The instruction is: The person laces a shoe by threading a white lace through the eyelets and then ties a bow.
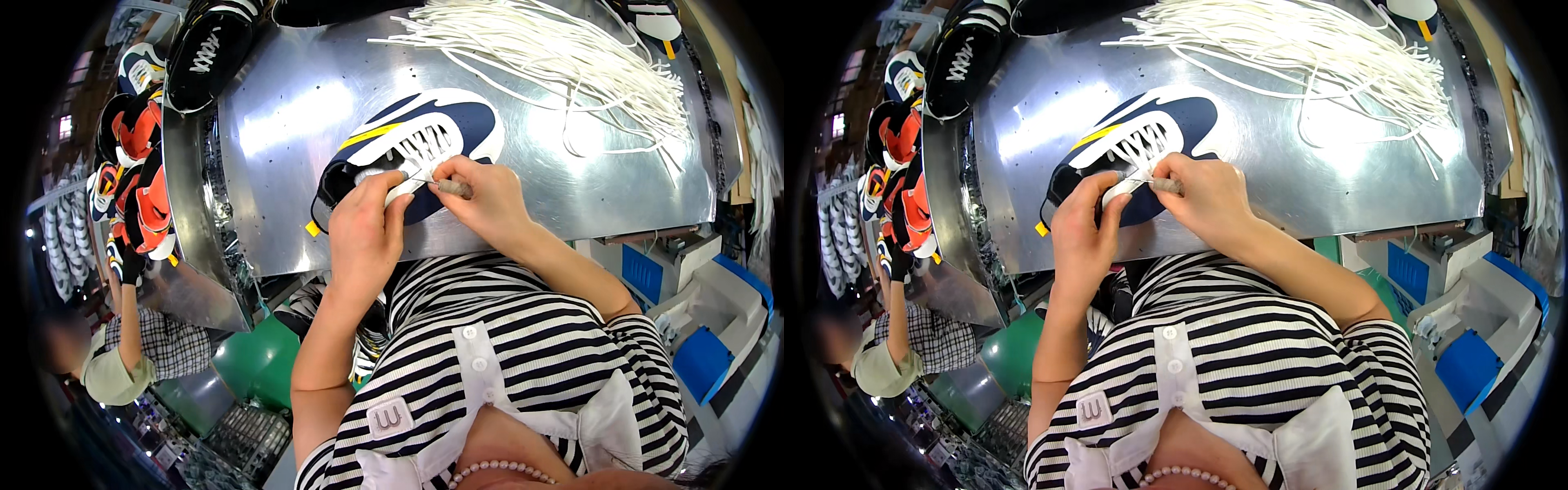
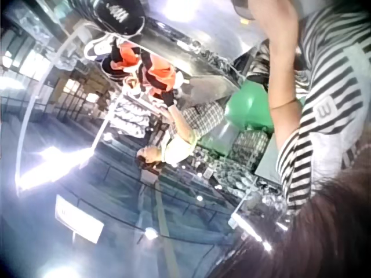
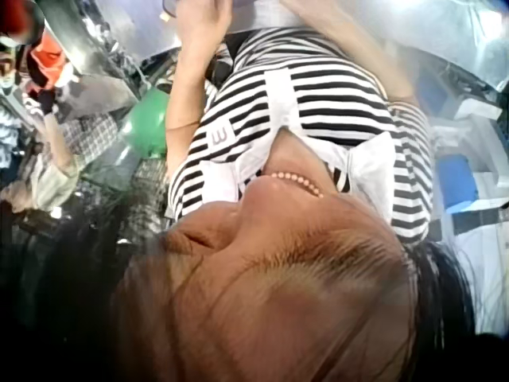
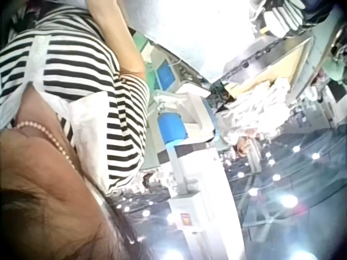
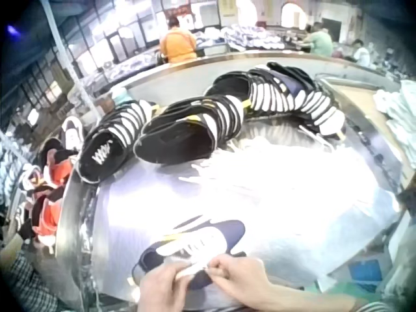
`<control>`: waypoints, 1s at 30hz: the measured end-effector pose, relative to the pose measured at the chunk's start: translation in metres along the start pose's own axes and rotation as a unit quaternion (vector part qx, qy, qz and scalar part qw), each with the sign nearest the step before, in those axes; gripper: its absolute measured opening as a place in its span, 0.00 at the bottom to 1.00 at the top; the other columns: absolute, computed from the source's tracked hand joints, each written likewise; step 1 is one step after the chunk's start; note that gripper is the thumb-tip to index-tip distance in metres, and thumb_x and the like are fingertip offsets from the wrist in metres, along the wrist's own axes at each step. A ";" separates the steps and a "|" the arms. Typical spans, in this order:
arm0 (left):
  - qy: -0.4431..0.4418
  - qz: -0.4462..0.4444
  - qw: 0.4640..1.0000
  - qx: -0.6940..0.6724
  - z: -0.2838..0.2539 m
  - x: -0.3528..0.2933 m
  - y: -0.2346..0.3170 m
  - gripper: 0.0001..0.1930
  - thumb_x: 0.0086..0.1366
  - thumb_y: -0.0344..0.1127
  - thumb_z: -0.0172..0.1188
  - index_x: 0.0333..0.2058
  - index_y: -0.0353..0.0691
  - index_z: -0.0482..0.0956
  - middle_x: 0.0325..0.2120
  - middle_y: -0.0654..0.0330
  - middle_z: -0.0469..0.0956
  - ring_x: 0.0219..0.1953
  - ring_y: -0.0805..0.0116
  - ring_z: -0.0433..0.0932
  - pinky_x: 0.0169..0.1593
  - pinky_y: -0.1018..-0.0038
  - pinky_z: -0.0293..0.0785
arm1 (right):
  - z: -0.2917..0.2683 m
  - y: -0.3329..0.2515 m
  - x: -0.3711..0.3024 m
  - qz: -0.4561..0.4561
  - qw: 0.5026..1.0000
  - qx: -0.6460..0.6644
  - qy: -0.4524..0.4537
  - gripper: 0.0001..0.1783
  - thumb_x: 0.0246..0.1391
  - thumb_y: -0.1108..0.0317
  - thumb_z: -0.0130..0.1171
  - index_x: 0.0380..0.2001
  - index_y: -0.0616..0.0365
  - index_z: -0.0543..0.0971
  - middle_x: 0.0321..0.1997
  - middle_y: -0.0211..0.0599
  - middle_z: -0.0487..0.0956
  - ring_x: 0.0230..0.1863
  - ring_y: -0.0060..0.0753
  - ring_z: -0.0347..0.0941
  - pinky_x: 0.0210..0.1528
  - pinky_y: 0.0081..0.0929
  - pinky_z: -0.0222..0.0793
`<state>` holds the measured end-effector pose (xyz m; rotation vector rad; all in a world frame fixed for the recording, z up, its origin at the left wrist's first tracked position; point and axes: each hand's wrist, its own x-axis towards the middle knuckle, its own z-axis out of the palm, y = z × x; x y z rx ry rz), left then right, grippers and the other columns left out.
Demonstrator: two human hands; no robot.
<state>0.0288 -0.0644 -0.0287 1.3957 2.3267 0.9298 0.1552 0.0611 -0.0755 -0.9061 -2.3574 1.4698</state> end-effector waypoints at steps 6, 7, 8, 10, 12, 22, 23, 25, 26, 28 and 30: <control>-0.030 -0.062 0.997 -0.045 -0.003 0.001 -0.009 0.11 0.64 0.32 0.62 0.43 0.34 0.76 0.29 0.47 0.80 0.30 0.47 0.79 0.33 0.61 0.72 | -0.011 -0.014 0.012 0.075 0.940 0.327 -0.056 0.09 0.55 0.65 0.65 0.32 0.61 0.81 0.22 0.22 0.76 0.23 0.12 0.66 0.25 0.17 0.61; -0.040 -0.072 0.995 -0.060 -0.003 0.000 -0.010 0.12 0.64 0.34 0.62 0.43 0.34 0.76 0.28 0.47 0.80 0.29 0.47 0.79 0.33 0.61 0.73 | -0.014 -0.021 0.014 0.097 0.927 0.356 -0.068 0.09 0.56 0.66 0.65 0.32 0.61 0.81 0.22 0.20 0.76 0.24 0.10 0.65 0.25 0.15 0.60; -0.044 -0.076 0.994 -0.061 -0.004 -0.002 -0.009 0.13 0.64 0.35 0.62 0.43 0.34 0.76 0.27 0.47 0.80 0.29 0.47 0.79 0.33 0.62 0.73 | -0.008 -0.017 0.016 0.083 0.929 0.358 -0.050 0.08 0.56 0.67 0.65 0.32 0.61 0.81 0.22 0.19 0.75 0.24 0.10 0.64 0.25 0.14 0.59; -0.054 -0.072 0.994 -0.064 -0.006 0.001 -0.004 0.15 0.63 0.37 0.64 0.44 0.35 0.76 0.26 0.47 0.80 0.29 0.47 0.79 0.33 0.62 0.73 | 0.004 -0.009 0.024 0.050 0.931 0.362 -0.004 0.08 0.56 0.67 0.65 0.32 0.61 0.81 0.23 0.19 0.74 0.24 0.09 0.63 0.26 0.13 0.59; -0.020 -0.056 0.998 -0.028 0.004 0.001 -0.005 0.15 0.61 0.38 0.66 0.42 0.37 0.77 0.25 0.50 0.80 0.28 0.51 0.80 0.31 0.63 0.73 | 0.008 -0.007 0.023 0.047 0.927 0.373 0.008 0.08 0.56 0.68 0.65 0.33 0.61 0.80 0.24 0.20 0.75 0.26 0.09 0.64 0.28 0.13 0.60; 0.069 0.013 0.996 0.049 0.016 0.005 -0.013 0.13 0.58 0.39 0.69 0.38 0.40 0.78 0.20 0.52 0.80 0.22 0.54 0.80 0.26 0.65 0.73 | -0.014 0.003 -0.012 -0.041 0.985 0.163 -0.036 0.10 0.64 0.65 0.54 0.41 0.61 0.71 0.27 0.41 0.80 0.29 0.36 0.79 0.34 0.31 0.72; 0.070 0.013 0.996 0.049 0.017 0.006 -0.014 0.14 0.58 0.39 0.69 0.38 0.40 0.78 0.20 0.52 0.80 0.22 0.55 0.80 0.26 0.65 0.73 | -0.017 0.002 -0.013 -0.043 0.988 0.144 -0.038 0.10 0.63 0.65 0.54 0.40 0.61 0.72 0.27 0.42 0.80 0.29 0.38 0.79 0.34 0.32 0.72; 0.068 0.015 0.996 0.052 0.016 0.007 -0.013 0.14 0.58 0.39 0.69 0.38 0.40 0.78 0.20 0.52 0.80 0.21 0.55 0.80 0.26 0.66 0.73 | -0.018 0.002 -0.013 -0.049 0.991 0.119 -0.043 0.09 0.63 0.66 0.55 0.39 0.61 0.73 0.27 0.41 0.81 0.28 0.39 0.79 0.33 0.32 0.72; 0.063 0.019 0.997 0.049 0.016 0.007 -0.014 0.14 0.59 0.39 0.69 0.39 0.39 0.78 0.20 0.52 0.80 0.21 0.55 0.80 0.27 0.66 0.73 | -0.018 0.002 -0.011 -0.051 0.991 0.112 -0.046 0.09 0.62 0.66 0.55 0.38 0.61 0.73 0.26 0.40 0.81 0.27 0.39 0.79 0.33 0.32 0.72; 0.053 0.031 0.997 0.045 0.016 0.007 -0.015 0.14 0.59 0.37 0.68 0.40 0.39 0.78 0.20 0.52 0.79 0.22 0.55 0.79 0.27 0.66 0.73 | -0.019 0.002 -0.007 -0.049 0.992 0.106 -0.056 0.08 0.62 0.67 0.55 0.37 0.61 0.73 0.25 0.40 0.81 0.26 0.40 0.80 0.32 0.32 0.72; 0.019 0.052 0.998 0.039 0.013 0.007 -0.011 0.13 0.60 0.34 0.67 0.41 0.38 0.78 0.22 0.52 0.79 0.22 0.55 0.79 0.27 0.65 0.72 | -0.019 0.001 -0.003 -0.038 0.991 0.109 -0.068 0.08 0.61 0.66 0.55 0.36 0.61 0.73 0.24 0.40 0.81 0.26 0.41 0.80 0.31 0.32 0.72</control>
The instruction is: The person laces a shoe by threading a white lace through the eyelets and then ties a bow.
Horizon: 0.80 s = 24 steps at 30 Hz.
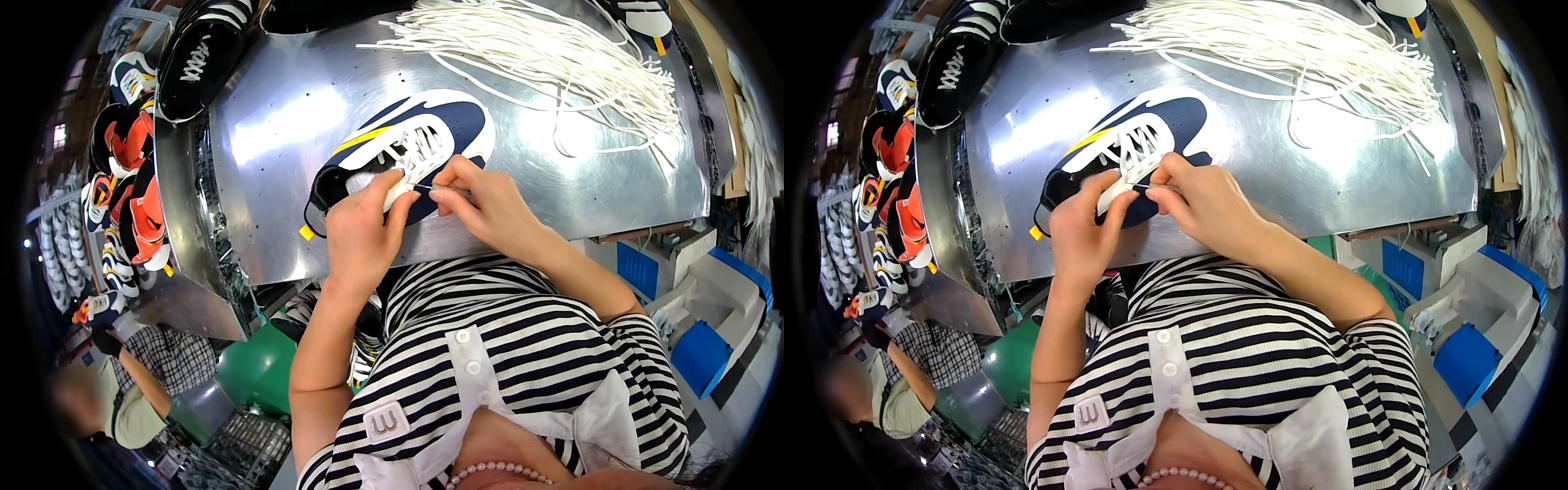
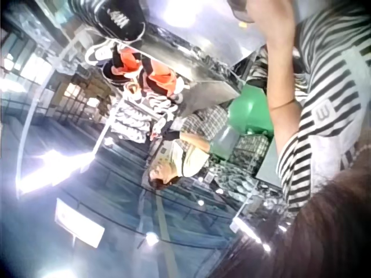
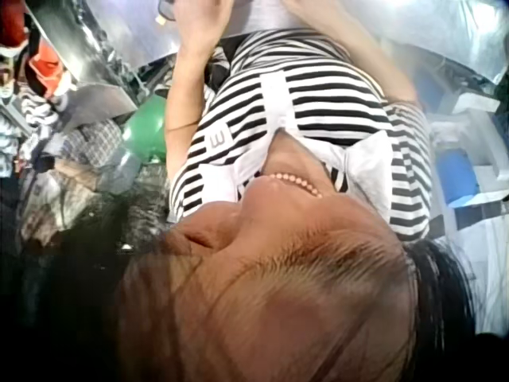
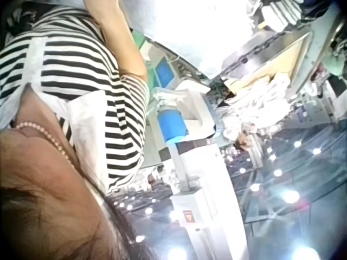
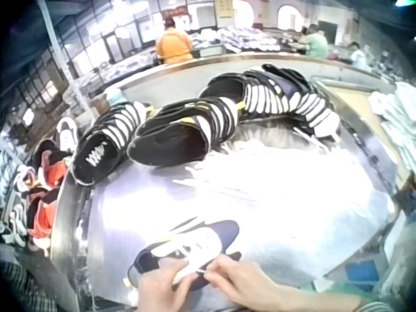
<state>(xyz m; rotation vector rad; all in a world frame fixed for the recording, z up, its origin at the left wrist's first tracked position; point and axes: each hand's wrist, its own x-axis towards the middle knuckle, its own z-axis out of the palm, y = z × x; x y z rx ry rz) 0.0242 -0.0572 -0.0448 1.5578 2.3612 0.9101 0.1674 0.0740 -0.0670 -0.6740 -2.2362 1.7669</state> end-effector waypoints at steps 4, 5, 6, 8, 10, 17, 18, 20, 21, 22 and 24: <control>-0.031 0.071 0.997 0.007 0.002 -0.001 -0.001 0.13 0.61 0.32 0.66 0.44 0.38 0.78 0.25 0.51 0.80 0.23 0.56 0.78 0.28 0.67 0.71 | 0.016 0.004 0.017 0.046 0.995 0.093 0.003 0.09 0.61 0.65 0.55 0.35 0.61 0.74 0.22 0.42 0.80 0.25 0.42 0.79 0.31 0.34 0.72; -0.040 0.073 0.996 -0.004 0.002 0.001 -0.004 0.13 0.62 0.31 0.65 0.45 0.39 0.77 0.24 0.51 0.79 0.23 0.55 0.78 0.28 0.67 0.71 | 0.018 0.004 0.017 0.046 0.997 0.064 0.010 0.09 0.61 0.65 0.55 0.35 0.61 0.74 0.22 0.42 0.80 0.25 0.42 0.78 0.31 0.34 0.72; -0.037 0.062 0.997 -0.006 0.002 0.002 -0.003 0.13 0.62 0.31 0.65 0.45 0.38 0.77 0.24 0.51 0.79 0.24 0.55 0.78 0.28 0.67 0.71 | 0.019 0.004 0.021 0.041 0.998 0.036 0.012 0.10 0.61 0.64 0.55 0.35 0.61 0.74 0.21 0.42 0.79 0.25 0.43 0.78 0.31 0.35 0.72; -0.028 0.029 0.999 -0.008 0.000 -0.002 -0.001 0.14 0.62 0.31 0.65 0.46 0.38 0.77 0.25 0.52 0.80 0.24 0.55 0.79 0.29 0.68 0.72 | -0.010 -0.015 0.018 0.066 0.994 -0.052 -0.071 0.09 0.61 0.65 0.55 0.36 0.61 0.73 0.23 0.42 0.80 0.25 0.40 0.78 0.31 0.33 0.72; -0.058 -0.025 0.998 -0.027 -0.004 -0.006 0.000 0.14 0.62 0.32 0.64 0.47 0.39 0.78 0.29 0.52 0.82 0.26 0.56 0.80 0.30 0.70 0.73 | -0.043 -0.033 0.012 0.108 0.973 -0.139 -0.146 0.08 0.62 0.69 0.55 0.38 0.63 0.73 0.25 0.40 0.81 0.26 0.31 0.77 0.31 0.27 0.71; -0.170 -0.009 0.985 0.034 -0.014 0.006 0.007 0.13 0.59 0.42 0.66 0.32 0.38 0.82 0.17 0.50 0.76 0.22 0.52 0.77 0.27 0.63 0.70 | -0.013 0.025 0.044 -0.201 0.929 -0.219 0.220 0.10 0.61 0.64 0.58 0.41 0.56 0.75 0.27 0.40 0.81 0.28 0.45 0.79 0.30 0.36 0.73; -0.184 -0.007 0.982 0.049 -0.020 0.005 0.004 0.13 0.59 0.43 0.66 0.31 0.38 0.82 0.16 0.50 0.75 0.21 0.52 0.76 0.27 0.62 0.69 | -0.011 0.024 0.045 -0.181 0.936 -0.213 0.216 0.10 0.61 0.64 0.57 0.41 0.56 0.74 0.27 0.40 0.81 0.28 0.45 0.79 0.29 0.36 0.72; -0.211 -0.004 0.974 0.078 -0.031 0.001 -0.002 0.14 0.59 0.45 0.66 0.29 0.37 0.82 0.14 0.51 0.73 0.19 0.51 0.74 0.26 0.61 0.68 | -0.007 0.022 0.044 -0.142 0.947 -0.201 0.208 0.09 0.61 0.64 0.57 0.41 0.56 0.74 0.27 0.41 0.81 0.28 0.46 0.79 0.29 0.36 0.72; -0.208 -0.006 0.975 0.072 -0.032 0.001 -0.003 0.15 0.58 0.45 0.67 0.27 0.37 0.82 0.14 0.51 0.72 0.18 0.52 0.73 0.25 0.61 0.67 | -0.006 0.021 0.043 -0.136 0.950 -0.193 0.203 0.09 0.62 0.64 0.57 0.41 0.56 0.74 0.27 0.41 0.81 0.27 0.46 0.79 0.29 0.37 0.72; -0.193 0.000 0.978 0.078 -0.031 -0.001 -0.003 0.15 0.58 0.45 0.67 0.27 0.36 0.81 0.13 0.51 0.72 0.18 0.52 0.73 0.24 0.60 0.67 | -0.005 0.019 0.042 -0.129 0.954 -0.184 0.198 0.09 0.62 0.64 0.56 0.41 0.56 0.74 0.27 0.42 0.81 0.27 0.46 0.79 0.29 0.37 0.72; -0.163 0.014 0.983 0.087 -0.028 -0.008 -0.004 0.16 0.58 0.45 0.67 0.26 0.36 0.81 0.13 0.51 0.72 0.18 0.52 0.73 0.24 0.60 0.66 | -0.005 0.018 0.040 -0.117 0.958 -0.172 0.197 0.09 0.62 0.65 0.56 0.42 0.57 0.74 0.27 0.42 0.81 0.26 0.45 0.78 0.29 0.35 0.71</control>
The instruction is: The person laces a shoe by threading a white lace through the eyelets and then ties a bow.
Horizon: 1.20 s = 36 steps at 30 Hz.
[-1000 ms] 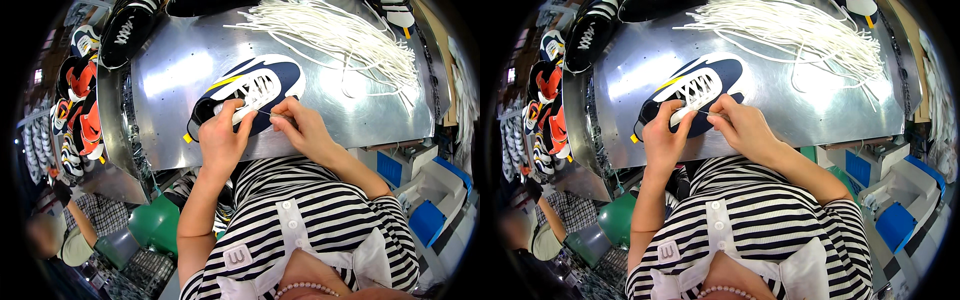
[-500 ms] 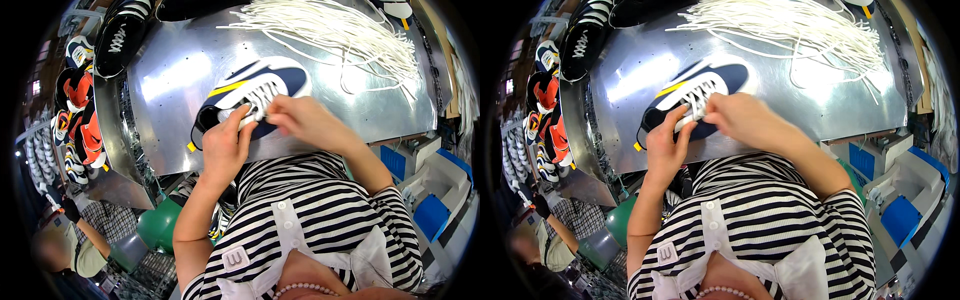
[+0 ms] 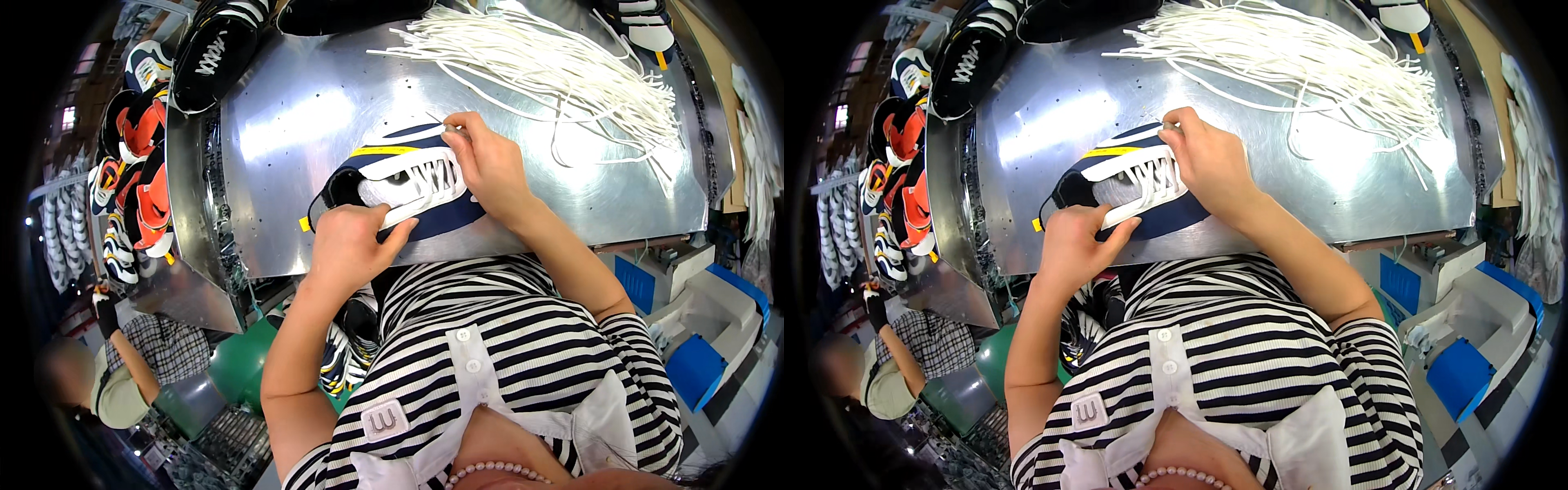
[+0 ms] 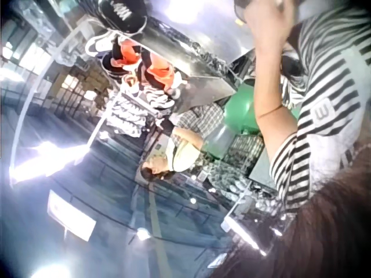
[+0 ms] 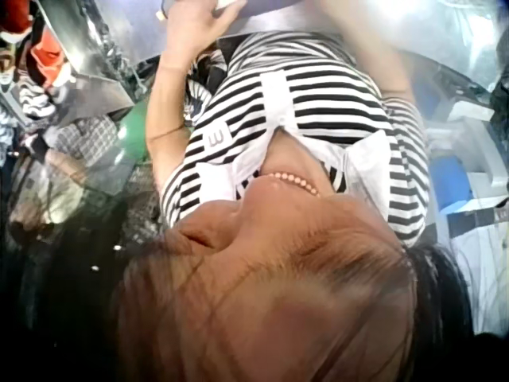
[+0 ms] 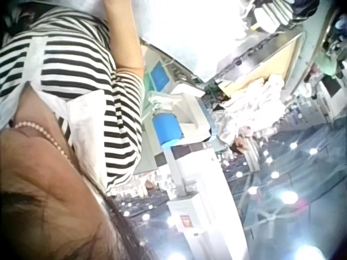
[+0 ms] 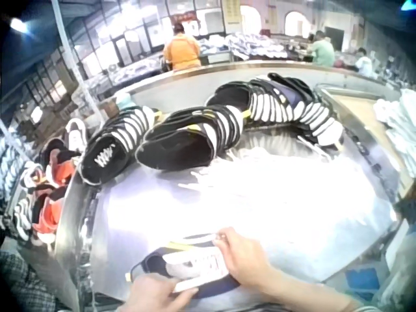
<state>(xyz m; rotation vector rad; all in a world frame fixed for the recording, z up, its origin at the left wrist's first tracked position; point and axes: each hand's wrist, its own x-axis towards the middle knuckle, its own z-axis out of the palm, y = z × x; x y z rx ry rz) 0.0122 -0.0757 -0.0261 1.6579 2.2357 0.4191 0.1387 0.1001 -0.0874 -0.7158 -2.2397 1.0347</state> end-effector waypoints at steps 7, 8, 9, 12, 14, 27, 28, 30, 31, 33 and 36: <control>0.042 0.058 0.997 0.006 0.001 -0.006 -0.008 0.17 0.59 0.44 0.67 0.26 0.34 0.78 0.16 0.50 0.75 0.19 0.54 0.75 0.25 0.63 0.69 | -0.002 0.001 -0.003 0.037 0.998 0.044 0.003 0.12 0.60 0.60 0.60 0.42 0.55 0.76 0.27 0.43 0.82 0.27 0.45 0.79 0.30 0.35 0.72; 0.060 0.055 0.997 -0.019 0.001 -0.006 -0.008 0.16 0.60 0.43 0.67 0.27 0.34 0.77 0.17 0.50 0.75 0.20 0.54 0.76 0.26 0.64 0.70 | -0.005 0.000 -0.003 0.042 0.997 0.068 -0.006 0.13 0.59 0.59 0.61 0.42 0.54 0.77 0.28 0.43 0.82 0.27 0.44 0.80 0.31 0.34 0.72; 0.078 0.053 0.995 -0.044 0.003 -0.005 -0.007 0.16 0.60 0.42 0.66 0.28 0.33 0.77 0.18 0.50 0.76 0.21 0.54 0.77 0.27 0.64 0.71 | -0.006 -0.001 -0.002 0.077 0.993 0.090 -0.022 0.13 0.56 0.58 0.64 0.41 0.53 0.80 0.28 0.41 0.83 0.26 0.38 0.79 0.31 0.28 0.72; 0.152 -0.084 0.954 -0.245 0.011 0.000 0.006 0.15 0.61 0.38 0.66 0.35 0.32 0.74 0.24 0.49 0.78 0.24 0.53 0.78 0.28 0.64 0.72 | -0.016 -0.012 0.001 0.114 0.979 0.133 -0.108 0.12 0.57 0.60 0.63 0.40 0.54 0.82 0.27 0.38 0.82 0.25 0.34 0.78 0.31 0.26 0.71; 0.195 -0.066 0.958 -0.199 0.019 0.004 0.005 0.14 0.62 0.34 0.65 0.40 0.33 0.71 0.26 0.49 0.78 0.26 0.50 0.78 0.30 0.62 0.72 | -0.016 -0.015 0.004 0.100 0.979 0.137 -0.117 0.11 0.55 0.62 0.63 0.39 0.55 0.83 0.28 0.37 0.82 0.27 0.31 0.78 0.33 0.26 0.71; 0.242 -0.138 0.953 -0.117 0.027 0.020 0.006 0.22 0.58 0.34 0.66 0.51 0.42 0.74 0.27 0.53 0.82 0.30 0.52 0.80 0.34 0.61 0.73 | -0.008 -0.016 0.044 0.007 0.962 0.036 -0.272 0.11 0.46 0.64 0.61 0.31 0.59 0.82 0.25 0.46 0.80 0.27 0.48 0.78 0.32 0.39 0.71; 0.242 -0.144 0.951 -0.127 0.027 0.021 0.007 0.21 0.57 0.34 0.66 0.51 0.42 0.75 0.27 0.54 0.82 0.30 0.53 0.80 0.34 0.61 0.73 | -0.007 -0.014 0.042 0.014 0.961 0.045 -0.274 0.11 0.46 0.64 0.61 0.31 0.59 0.82 0.25 0.45 0.80 0.26 0.47 0.77 0.31 0.38 0.71; 0.241 -0.155 0.946 -0.148 0.026 0.023 0.009 0.21 0.57 0.35 0.67 0.50 0.42 0.76 0.26 0.56 0.83 0.29 0.56 0.81 0.34 0.63 0.73 | -0.008 -0.010 0.039 0.019 0.961 0.066 -0.267 0.10 0.45 0.66 0.61 0.30 0.60 0.81 0.22 0.43 0.79 0.24 0.45 0.76 0.29 0.35 0.71; 0.254 -0.148 0.945 -0.146 0.028 0.024 0.009 0.21 0.56 0.35 0.67 0.50 0.42 0.76 0.26 0.57 0.83 0.30 0.56 0.81 0.34 0.63 0.74 | -0.009 -0.008 0.037 0.022 0.961 0.077 -0.264 0.09 0.45 0.66 0.61 0.29 0.60 0.81 0.21 0.42 0.78 0.22 0.43 0.75 0.29 0.34 0.70; 0.279 -0.133 0.941 -0.140 0.029 0.026 0.008 0.22 0.56 0.34 0.67 0.50 0.42 0.76 0.26 0.59 0.83 0.30 0.58 0.81 0.34 0.65 0.74 | -0.013 -0.007 0.036 0.038 0.952 0.088 -0.290 0.08 0.45 0.71 0.61 0.30 0.63 0.79 0.22 0.34 0.75 0.24 0.25 0.69 0.27 0.25 0.66; 0.246 -0.151 0.947 -0.139 0.025 0.023 0.009 0.23 0.55 0.34 0.68 0.50 0.43 0.76 0.26 0.58 0.83 0.31 0.58 0.82 0.34 0.66 0.74 | -0.017 -0.002 0.030 0.063 0.940 0.138 -0.307 0.07 0.49 0.72 0.62 0.32 0.63 0.79 0.25 0.27 0.74 0.26 0.15 0.66 0.28 0.19 0.64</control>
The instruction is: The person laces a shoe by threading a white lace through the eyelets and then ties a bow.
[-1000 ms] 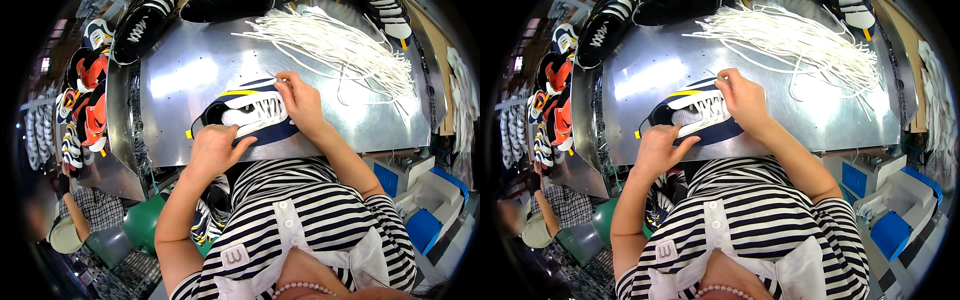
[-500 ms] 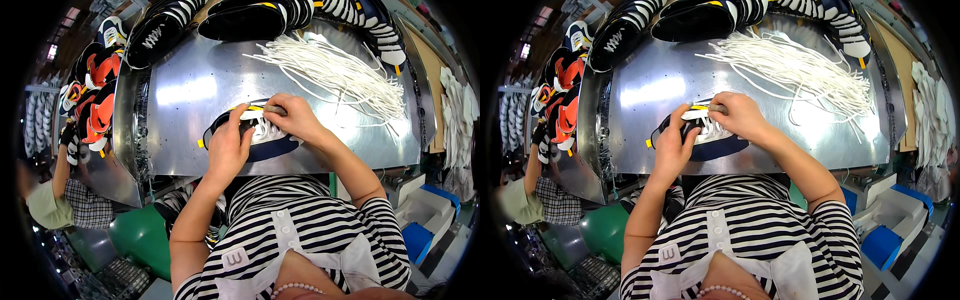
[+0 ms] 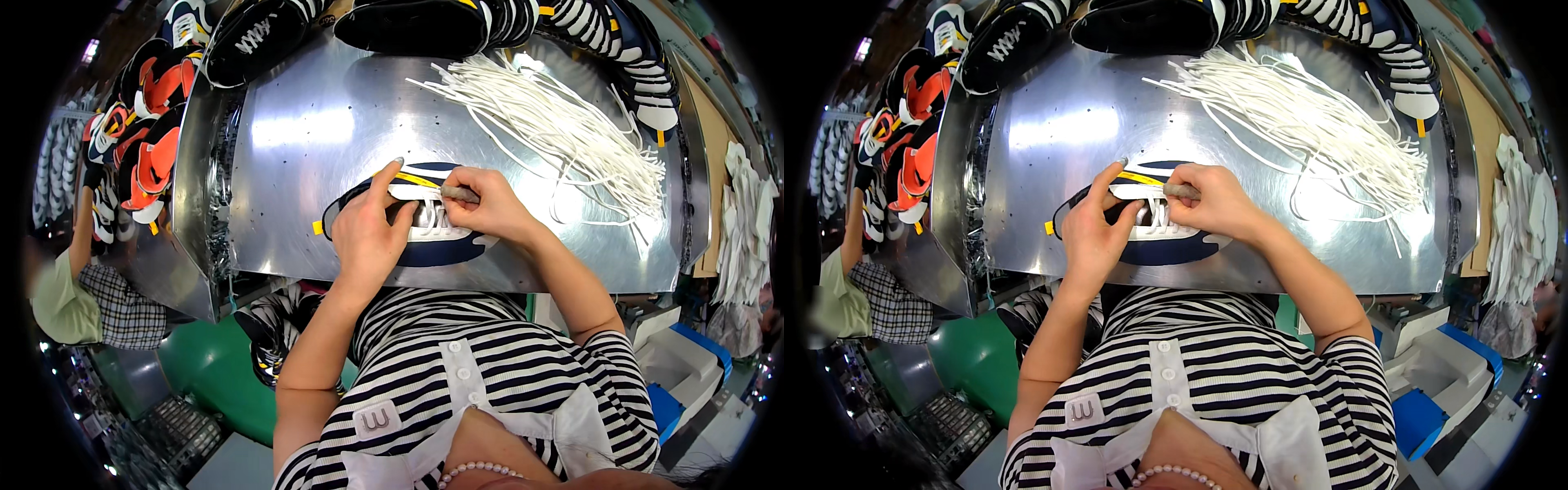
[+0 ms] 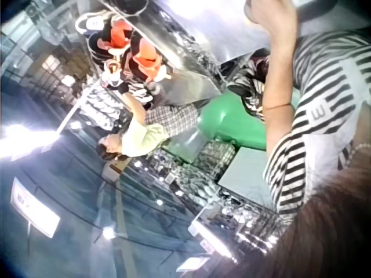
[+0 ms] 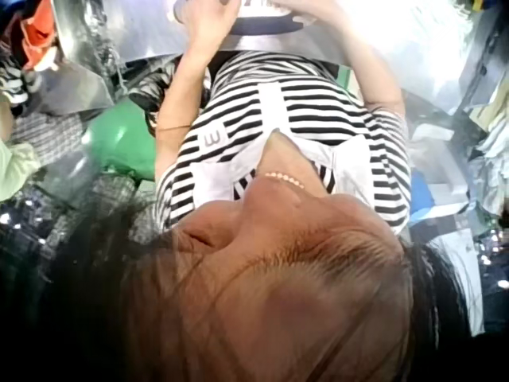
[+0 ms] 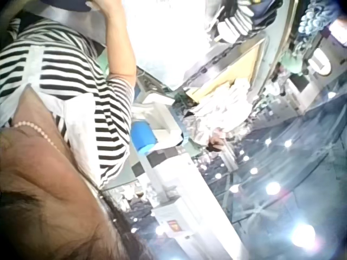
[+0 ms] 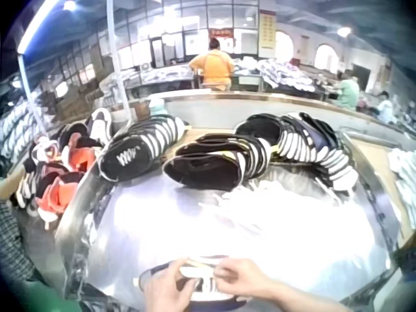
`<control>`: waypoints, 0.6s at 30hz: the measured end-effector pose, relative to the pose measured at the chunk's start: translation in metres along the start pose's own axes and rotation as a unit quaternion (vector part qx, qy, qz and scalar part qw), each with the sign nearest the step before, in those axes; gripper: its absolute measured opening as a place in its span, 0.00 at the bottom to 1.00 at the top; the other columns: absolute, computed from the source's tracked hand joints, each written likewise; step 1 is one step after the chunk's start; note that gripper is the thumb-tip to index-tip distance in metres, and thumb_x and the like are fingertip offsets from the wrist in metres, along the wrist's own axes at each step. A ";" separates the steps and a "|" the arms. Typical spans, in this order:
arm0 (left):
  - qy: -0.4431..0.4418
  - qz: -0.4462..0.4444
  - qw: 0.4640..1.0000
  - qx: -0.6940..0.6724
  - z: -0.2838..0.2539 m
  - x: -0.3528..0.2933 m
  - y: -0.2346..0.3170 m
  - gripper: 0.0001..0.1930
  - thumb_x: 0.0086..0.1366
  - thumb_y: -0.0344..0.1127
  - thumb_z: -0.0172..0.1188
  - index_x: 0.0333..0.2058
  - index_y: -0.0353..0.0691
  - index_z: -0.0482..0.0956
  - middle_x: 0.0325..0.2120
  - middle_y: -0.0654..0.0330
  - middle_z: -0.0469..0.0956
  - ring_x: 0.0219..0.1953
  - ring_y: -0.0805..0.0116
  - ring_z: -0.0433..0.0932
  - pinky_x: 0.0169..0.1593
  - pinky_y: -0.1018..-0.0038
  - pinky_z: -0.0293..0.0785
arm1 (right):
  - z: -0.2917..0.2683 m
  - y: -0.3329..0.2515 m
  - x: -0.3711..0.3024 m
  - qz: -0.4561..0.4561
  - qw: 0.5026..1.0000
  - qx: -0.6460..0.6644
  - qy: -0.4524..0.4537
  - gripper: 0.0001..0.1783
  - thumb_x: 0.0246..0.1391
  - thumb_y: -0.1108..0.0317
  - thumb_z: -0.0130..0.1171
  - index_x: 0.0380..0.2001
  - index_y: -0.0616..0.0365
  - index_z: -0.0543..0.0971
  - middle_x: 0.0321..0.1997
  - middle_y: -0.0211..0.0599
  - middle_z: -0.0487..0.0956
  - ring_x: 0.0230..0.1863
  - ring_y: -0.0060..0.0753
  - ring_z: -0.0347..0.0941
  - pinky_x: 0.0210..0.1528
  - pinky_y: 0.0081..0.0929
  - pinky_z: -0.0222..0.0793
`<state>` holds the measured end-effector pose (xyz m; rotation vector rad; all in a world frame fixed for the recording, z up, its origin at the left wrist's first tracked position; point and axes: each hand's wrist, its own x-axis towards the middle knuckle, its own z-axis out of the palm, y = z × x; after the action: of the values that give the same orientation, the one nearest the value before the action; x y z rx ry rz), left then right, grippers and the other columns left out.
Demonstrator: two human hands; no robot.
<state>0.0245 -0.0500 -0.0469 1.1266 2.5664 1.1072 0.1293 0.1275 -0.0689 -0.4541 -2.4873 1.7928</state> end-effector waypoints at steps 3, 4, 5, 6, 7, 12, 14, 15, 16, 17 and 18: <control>-0.025 -0.010 1.000 -0.002 -0.002 0.004 -0.002 0.24 0.57 0.33 0.68 0.53 0.43 0.75 0.33 0.55 0.85 0.34 0.60 0.84 0.38 0.72 0.75 | 0.001 -0.002 -0.002 0.001 0.997 0.068 0.044 0.08 0.53 0.68 0.63 0.34 0.62 0.79 0.26 0.28 0.77 0.28 0.15 0.69 0.31 0.19 0.66; -0.024 -0.021 0.999 -0.004 -0.001 0.006 -0.001 0.23 0.57 0.33 0.67 0.52 0.43 0.75 0.32 0.55 0.85 0.34 0.60 0.84 0.38 0.71 0.75 | 0.000 -0.004 -0.003 0.000 0.994 0.090 0.069 0.09 0.54 0.67 0.63 0.34 0.62 0.80 0.26 0.29 0.78 0.28 0.16 0.71 0.32 0.20 0.67; -0.022 -0.032 0.999 -0.006 0.000 0.008 0.001 0.23 0.57 0.32 0.66 0.52 0.43 0.75 0.32 0.55 0.85 0.34 0.60 0.84 0.38 0.71 0.75 | 0.001 0.004 -0.004 0.013 0.985 0.151 0.088 0.11 0.58 0.65 0.63 0.37 0.62 0.79 0.28 0.25 0.77 0.31 0.12 0.68 0.34 0.16 0.65; -0.020 -0.040 0.999 -0.006 0.000 0.012 0.003 0.22 0.57 0.32 0.65 0.51 0.43 0.75 0.31 0.56 0.85 0.33 0.60 0.84 0.38 0.71 0.75 | 0.001 0.006 -0.004 0.016 0.982 0.159 0.100 0.11 0.58 0.65 0.63 0.37 0.62 0.79 0.29 0.24 0.77 0.31 0.11 0.67 0.33 0.16 0.64; -0.002 -0.035 0.999 0.013 -0.001 0.014 0.005 0.19 0.57 0.30 0.63 0.49 0.42 0.75 0.30 0.56 0.84 0.32 0.59 0.83 0.37 0.69 0.75 | 0.001 0.008 -0.005 0.018 0.979 0.166 0.113 0.11 0.59 0.65 0.63 0.38 0.62 0.79 0.29 0.23 0.76 0.31 0.11 0.67 0.33 0.15 0.63; -0.013 0.022 1.000 -0.004 -0.006 0.022 0.000 0.20 0.57 0.26 0.61 0.49 0.40 0.75 0.32 0.54 0.81 0.35 0.57 0.81 0.40 0.67 0.74 | 0.007 0.009 -0.011 0.006 0.960 0.233 0.155 0.11 0.62 0.65 0.59 0.41 0.62 0.76 0.30 0.21 0.73 0.28 0.10 0.62 0.29 0.13 0.58; 0.029 0.090 0.995 -0.008 -0.017 0.015 -0.005 0.21 0.57 0.25 0.60 0.51 0.39 0.74 0.37 0.52 0.80 0.42 0.56 0.79 0.46 0.67 0.73 | 0.007 0.005 -0.014 -0.003 0.949 0.268 0.165 0.10 0.64 0.67 0.56 0.44 0.62 0.74 0.29 0.22 0.72 0.24 0.11 0.60 0.27 0.13 0.55; 0.087 0.150 0.985 0.015 -0.023 0.003 -0.013 0.22 0.57 0.24 0.60 0.52 0.39 0.73 0.41 0.51 0.78 0.46 0.55 0.77 0.49 0.67 0.72 | 0.008 0.007 -0.015 -0.003 0.944 0.282 0.173 0.10 0.65 0.67 0.55 0.44 0.62 0.74 0.28 0.22 0.72 0.24 0.11 0.60 0.26 0.13 0.55; 0.142 0.208 0.967 0.035 -0.025 -0.011 -0.019 0.23 0.57 0.23 0.60 0.53 0.38 0.72 0.44 0.50 0.77 0.50 0.54 0.76 0.53 0.67 0.71 | 0.009 0.008 -0.017 -0.002 0.938 0.296 0.182 0.10 0.65 0.68 0.55 0.44 0.62 0.74 0.28 0.23 0.72 0.23 0.11 0.60 0.26 0.13 0.54; 0.177 0.142 0.974 0.010 -0.022 -0.031 -0.024 0.24 0.59 0.23 0.60 0.55 0.38 0.70 0.50 0.50 0.73 0.54 0.53 0.72 0.57 0.66 0.68 | 0.009 0.009 -0.018 -0.003 0.935 0.297 0.195 0.09 0.66 0.67 0.53 0.44 0.62 0.73 0.27 0.23 0.71 0.22 0.11 0.59 0.25 0.13 0.53; 0.212 0.074 0.974 -0.013 -0.017 -0.054 -0.031 0.24 0.61 0.23 0.60 0.56 0.37 0.68 0.56 0.49 0.69 0.59 0.52 0.68 0.60 0.65 0.65 | 0.008 0.009 -0.018 0.003 0.933 0.299 0.199 0.10 0.66 0.67 0.52 0.44 0.61 0.73 0.27 0.23 0.71 0.22 0.11 0.59 0.24 0.13 0.53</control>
<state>0.0381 -0.1108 -0.0640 1.2018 2.7977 1.5633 0.1468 0.1176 -0.0775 -0.6851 -1.5802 2.0746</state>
